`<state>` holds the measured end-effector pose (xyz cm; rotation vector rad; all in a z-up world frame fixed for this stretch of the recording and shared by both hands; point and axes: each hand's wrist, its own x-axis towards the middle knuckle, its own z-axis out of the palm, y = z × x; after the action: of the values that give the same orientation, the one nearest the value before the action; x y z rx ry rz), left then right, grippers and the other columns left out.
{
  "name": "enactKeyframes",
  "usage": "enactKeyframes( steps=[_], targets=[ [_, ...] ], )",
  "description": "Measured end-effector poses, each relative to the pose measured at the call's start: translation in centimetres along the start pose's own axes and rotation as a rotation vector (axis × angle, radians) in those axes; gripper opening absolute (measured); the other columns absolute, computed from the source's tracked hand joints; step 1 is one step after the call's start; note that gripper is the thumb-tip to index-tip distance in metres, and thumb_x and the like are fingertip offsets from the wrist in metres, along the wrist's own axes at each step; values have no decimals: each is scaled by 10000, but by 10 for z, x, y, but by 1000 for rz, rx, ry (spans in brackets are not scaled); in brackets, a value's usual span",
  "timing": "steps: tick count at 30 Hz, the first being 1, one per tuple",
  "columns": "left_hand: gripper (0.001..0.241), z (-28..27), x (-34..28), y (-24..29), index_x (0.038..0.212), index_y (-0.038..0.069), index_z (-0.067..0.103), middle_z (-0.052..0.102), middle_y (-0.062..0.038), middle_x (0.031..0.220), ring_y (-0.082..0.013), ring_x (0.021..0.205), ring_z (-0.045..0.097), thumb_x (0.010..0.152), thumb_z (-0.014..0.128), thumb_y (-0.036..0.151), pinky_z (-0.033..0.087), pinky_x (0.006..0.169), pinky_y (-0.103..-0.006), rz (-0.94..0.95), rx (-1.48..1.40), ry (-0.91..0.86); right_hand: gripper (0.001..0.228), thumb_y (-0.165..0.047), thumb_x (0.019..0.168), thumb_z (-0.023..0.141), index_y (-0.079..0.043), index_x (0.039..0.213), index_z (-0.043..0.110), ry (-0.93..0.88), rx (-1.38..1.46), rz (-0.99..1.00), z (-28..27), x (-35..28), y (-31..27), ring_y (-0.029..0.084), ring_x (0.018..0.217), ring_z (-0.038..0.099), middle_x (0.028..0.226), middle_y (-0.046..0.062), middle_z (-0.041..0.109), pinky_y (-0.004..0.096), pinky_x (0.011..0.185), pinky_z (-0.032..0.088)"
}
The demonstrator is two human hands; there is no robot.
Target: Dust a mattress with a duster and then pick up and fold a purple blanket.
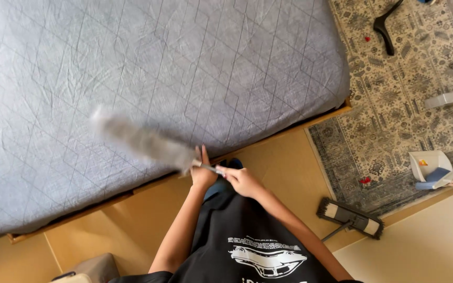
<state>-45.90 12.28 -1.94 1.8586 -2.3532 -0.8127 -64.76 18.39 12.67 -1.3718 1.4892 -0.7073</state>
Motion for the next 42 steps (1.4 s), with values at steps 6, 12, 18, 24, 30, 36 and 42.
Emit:
enactKeyframes(
  steps=[6, 12, 18, 24, 30, 36, 42],
  targets=[
    [745, -17, -7, -14, 1586, 259, 273, 221, -169, 1704, -429, 1605, 160, 982, 642, 492, 109, 1276, -713, -96, 230, -434, 388, 6, 985, 502, -105, 1296, 707, 96, 56, 7, -42, 16, 63, 184, 1110, 727, 1264, 119, 752, 340, 971, 548],
    [1161, -47, 9, 16, 1616, 46, 14, 30, -282, 1658, -447, 1550, -35, 815, 770, 412, 125, 1215, -651, -86, 72, -225, 124, -61, 999, 614, -39, 1053, 722, 970, -330, 631, -174, -113, 257, 308, 865, 669, 909, 167, 693, 457, 804, 523],
    [1007, -51, 51, 53, 1604, -11, 128, 156, -274, 1660, -458, 1560, 25, 868, 727, 327, 152, 1194, -662, -3, -20, -91, 175, -180, 1039, 617, -51, 961, 706, 1437, -76, 1033, -220, -178, 352, 177, 594, 619, 806, 87, 680, 343, 525, 461],
    [790, -16, 114, 125, 1602, 1, 279, 291, -187, 1675, -408, 1592, 167, 956, 646, 269, 207, 1234, -618, 126, -100, 92, 409, -100, 1022, 579, -84, 1427, 635, 1088, 31, 487, -204, -155, 298, 80, 770, 578, 961, 49, 711, 288, 668, 492],
    [903, 54, 185, 240, 1619, 39, 157, 163, -188, 1691, -406, 1565, 87, 929, 645, 356, 201, 1190, -639, -211, -105, 68, 438, -122, 1041, 558, -148, 1478, 589, 749, 191, 514, -292, -135, 299, 93, 640, 471, 742, 21, 556, 285, 593, 434],
    [963, 103, 233, 394, 1651, 106, -3, 56, -106, 1725, -356, 1581, -8, 964, 577, 451, 123, 1185, -713, -555, -199, 83, 447, -149, 1042, 544, -159, 1489, 551, 476, 36, 236, -449, -146, 256, 71, 632, 471, 768, -10, 600, 260, 573, 437],
    [1004, 138, 235, 490, 1648, 118, 2, -41, -136, 1729, -391, 1578, -87, 947, 610, 501, 57, 1179, -736, -512, -153, 35, 442, -189, 1051, 575, -238, 1490, 582, 293, -138, 199, -522, -112, 229, 96, 539, 367, 620, 97, 478, 290, 488, 360]
  ],
)
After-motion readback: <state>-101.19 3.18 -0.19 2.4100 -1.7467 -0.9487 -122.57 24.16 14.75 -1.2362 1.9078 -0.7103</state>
